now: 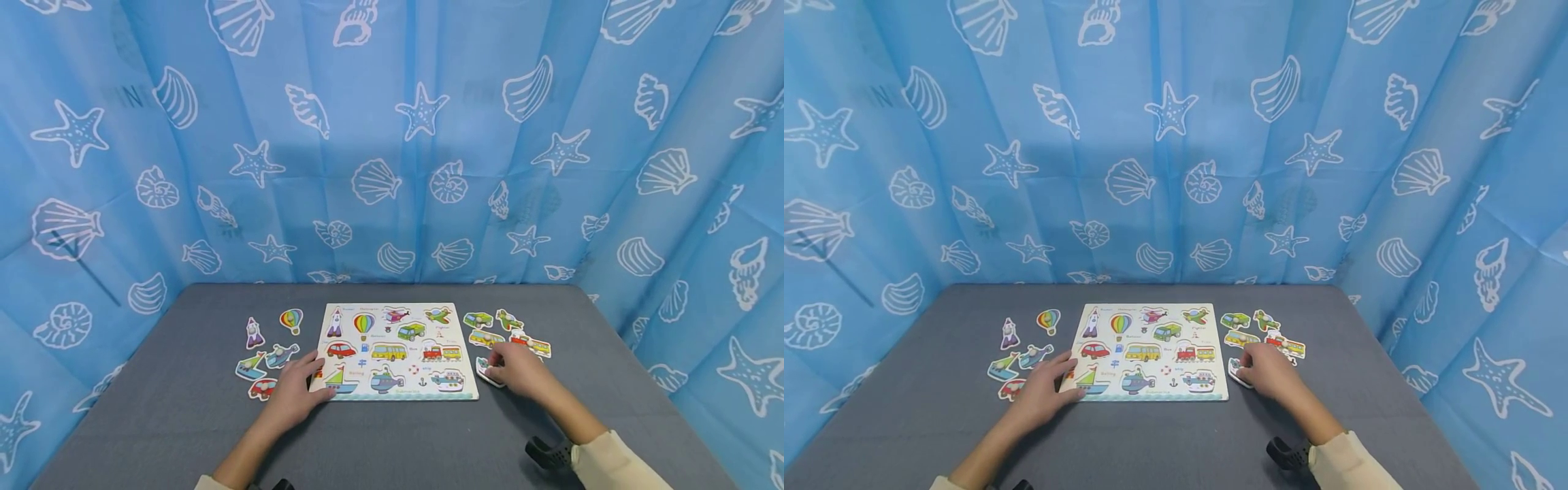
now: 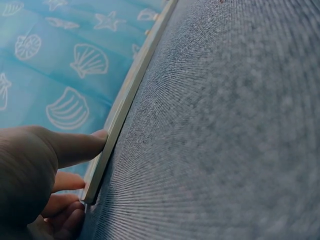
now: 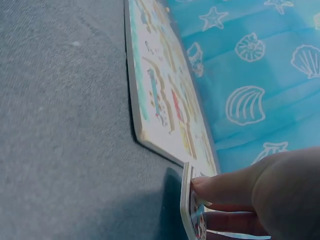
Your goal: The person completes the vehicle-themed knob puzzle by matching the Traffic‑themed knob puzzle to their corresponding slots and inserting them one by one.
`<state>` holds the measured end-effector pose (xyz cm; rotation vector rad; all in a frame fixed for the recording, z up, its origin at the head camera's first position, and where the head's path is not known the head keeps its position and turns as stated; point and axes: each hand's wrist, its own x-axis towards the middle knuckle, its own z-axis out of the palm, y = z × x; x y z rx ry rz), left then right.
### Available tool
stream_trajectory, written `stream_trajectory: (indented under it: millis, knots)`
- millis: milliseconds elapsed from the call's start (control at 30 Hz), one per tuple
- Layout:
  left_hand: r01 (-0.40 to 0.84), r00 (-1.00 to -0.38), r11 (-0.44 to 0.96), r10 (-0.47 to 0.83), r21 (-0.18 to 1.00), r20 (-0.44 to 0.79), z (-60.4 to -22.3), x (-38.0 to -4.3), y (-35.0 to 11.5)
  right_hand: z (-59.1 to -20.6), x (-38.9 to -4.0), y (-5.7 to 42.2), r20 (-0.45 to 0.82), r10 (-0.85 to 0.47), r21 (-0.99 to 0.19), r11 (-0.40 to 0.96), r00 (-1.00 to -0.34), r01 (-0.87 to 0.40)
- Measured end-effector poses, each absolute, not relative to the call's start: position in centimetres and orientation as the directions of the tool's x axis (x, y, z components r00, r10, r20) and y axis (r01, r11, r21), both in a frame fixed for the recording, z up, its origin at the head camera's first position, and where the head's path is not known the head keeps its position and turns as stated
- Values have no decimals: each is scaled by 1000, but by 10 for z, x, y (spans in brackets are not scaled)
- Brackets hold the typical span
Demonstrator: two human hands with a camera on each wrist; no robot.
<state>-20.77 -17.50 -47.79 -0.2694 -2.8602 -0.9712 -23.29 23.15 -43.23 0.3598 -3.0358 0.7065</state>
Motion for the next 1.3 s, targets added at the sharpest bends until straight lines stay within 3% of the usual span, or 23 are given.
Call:
stream_trajectory:
  millis: [467, 967, 1300]
  knots:
    - [215, -975, 765, 135, 607, 176, -478, -207, -174, -434, -232, 212, 125, -259, -441, 851, -958, -287]
    - [220, -974, 772, 139, 597, 179, -478, -207, -175, -452, -231, 195, 325, -466, -367, 740, -823, -564]
    - [217, -974, 769, 131, 602, 183, -479, -208, -175, -456, -228, 185, 349, -503, -352, 712, -791, -608]
